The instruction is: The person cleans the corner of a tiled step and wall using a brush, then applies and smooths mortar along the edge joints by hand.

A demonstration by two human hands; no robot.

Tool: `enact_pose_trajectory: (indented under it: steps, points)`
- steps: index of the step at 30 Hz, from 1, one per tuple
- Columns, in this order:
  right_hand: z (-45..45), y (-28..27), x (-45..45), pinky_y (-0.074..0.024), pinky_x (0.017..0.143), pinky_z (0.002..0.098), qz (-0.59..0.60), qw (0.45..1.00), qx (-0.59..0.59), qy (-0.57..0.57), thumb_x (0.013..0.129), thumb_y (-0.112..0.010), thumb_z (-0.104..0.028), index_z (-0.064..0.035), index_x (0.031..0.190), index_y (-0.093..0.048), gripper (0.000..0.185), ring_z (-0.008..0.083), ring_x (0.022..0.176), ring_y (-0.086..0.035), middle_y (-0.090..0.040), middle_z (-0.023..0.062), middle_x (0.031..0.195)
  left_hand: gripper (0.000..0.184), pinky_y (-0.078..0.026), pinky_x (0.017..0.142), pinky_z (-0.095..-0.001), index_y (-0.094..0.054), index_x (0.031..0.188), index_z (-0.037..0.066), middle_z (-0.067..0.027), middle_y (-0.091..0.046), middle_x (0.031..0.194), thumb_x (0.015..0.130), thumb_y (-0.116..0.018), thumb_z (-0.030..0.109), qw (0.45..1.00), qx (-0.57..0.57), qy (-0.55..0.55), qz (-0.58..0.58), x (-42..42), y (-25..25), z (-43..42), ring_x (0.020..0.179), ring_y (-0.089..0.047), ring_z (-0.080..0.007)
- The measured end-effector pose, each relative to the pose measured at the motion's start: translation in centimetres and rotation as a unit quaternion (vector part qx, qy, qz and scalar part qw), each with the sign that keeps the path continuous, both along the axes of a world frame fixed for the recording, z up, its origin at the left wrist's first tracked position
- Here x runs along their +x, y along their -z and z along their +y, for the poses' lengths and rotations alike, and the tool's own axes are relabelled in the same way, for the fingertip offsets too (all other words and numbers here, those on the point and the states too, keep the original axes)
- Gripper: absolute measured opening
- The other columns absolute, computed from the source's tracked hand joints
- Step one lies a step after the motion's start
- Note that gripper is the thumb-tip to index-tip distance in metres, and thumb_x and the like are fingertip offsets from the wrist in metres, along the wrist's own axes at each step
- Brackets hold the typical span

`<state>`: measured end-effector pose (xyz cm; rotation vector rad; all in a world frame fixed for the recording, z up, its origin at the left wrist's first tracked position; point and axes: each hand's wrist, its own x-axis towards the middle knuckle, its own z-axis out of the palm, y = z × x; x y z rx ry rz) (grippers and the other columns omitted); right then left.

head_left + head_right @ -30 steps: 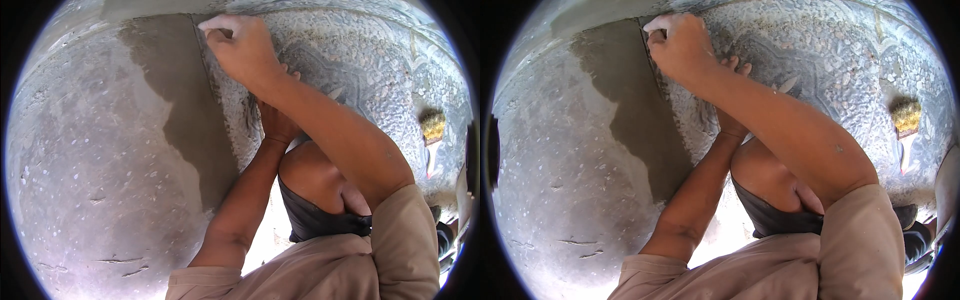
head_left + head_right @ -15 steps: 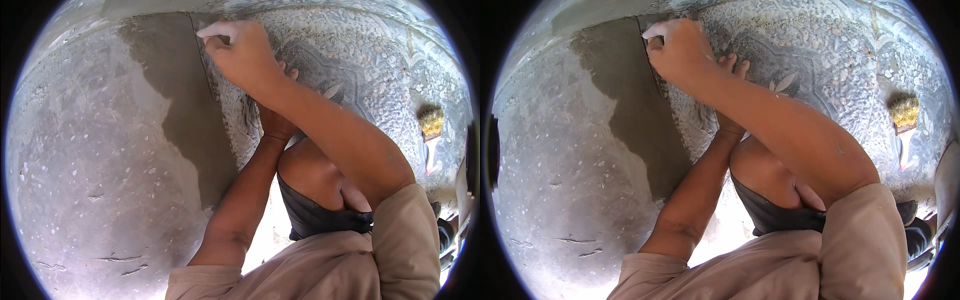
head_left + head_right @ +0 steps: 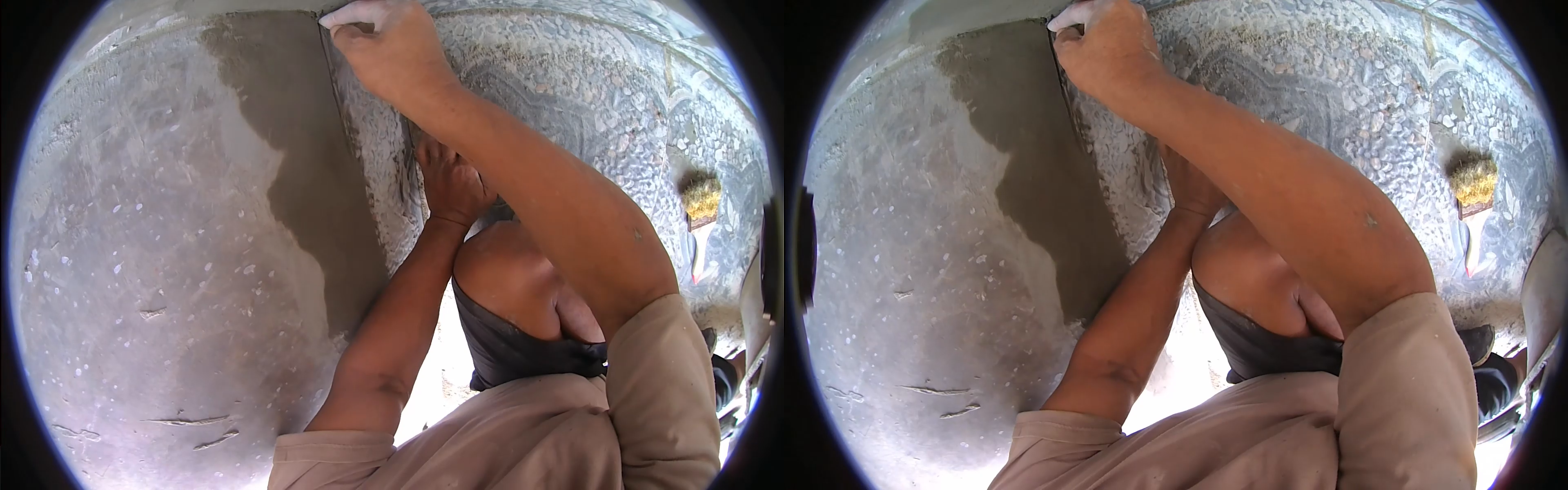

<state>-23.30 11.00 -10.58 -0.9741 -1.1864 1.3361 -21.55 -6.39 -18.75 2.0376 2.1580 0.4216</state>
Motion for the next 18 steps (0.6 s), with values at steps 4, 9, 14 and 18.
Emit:
enact_pose_trajectory:
  steps: [4,9,14,18]
  points:
    - [-0.7,-0.4,0.9,-0.0557,0.072,0.0439,-0.031,0.999,-0.020,-0.040,0.087,-0.064,-0.008,0.0000,0.101,-0.077,0.021,0.0408,0.077,-0.071,-0.071,0.0282,0.084,0.061,-0.029,0.114,-0.0618,-0.069,0.127,0.003,-0.0202,-0.063,0.134,0.092,-0.060,0.053,1.000,-0.005,-0.001,0.010,0.4,-1.1,0.4,0.130,-0.052,-0.0427]
    - [-2.7,-1.1,2.5,-0.0447,0.051,0.0315,-0.058,0.993,-0.052,-0.087,0.092,-0.066,-0.015,-0.0047,0.107,-0.080,0.024,0.0114,0.048,-0.050,-0.061,0.0056,0.056,0.062,-0.027,0.117,-0.0601,-0.061,0.140,0.008,-0.0198,-0.058,0.147,0.094,-0.062,0.049,1.000,0.009,-0.009,-0.003,0.7,-1.8,1.1,0.142,-0.047,-0.0375]
    - [-3.8,-1.8,3.3,-0.0598,0.083,0.0445,-0.066,0.990,-0.069,-0.100,0.084,-0.064,-0.014,-0.0063,0.102,-0.082,0.026,0.0397,0.077,-0.073,-0.073,0.0245,0.081,0.056,-0.027,0.123,-0.0556,-0.060,0.142,0.005,-0.0196,-0.049,0.154,0.094,-0.066,0.033,0.999,-0.025,-0.010,-0.022,0.3,-1.9,1.1,0.148,-0.037,-0.0425]
    - [-4.6,-1.5,3.5,-0.0597,0.084,0.0442,-0.057,0.992,-0.060,-0.098,0.085,-0.063,-0.014,-0.0059,0.102,-0.082,0.026,0.0400,0.078,-0.073,-0.074,0.0247,0.083,0.067,-0.027,0.123,-0.0511,-0.053,0.150,0.010,-0.0182,-0.045,0.159,0.094,-0.064,0.045,1.000,-0.019,-0.002,-0.019,0.2,-1.8,1.1,0.148,-0.041,-0.0365]
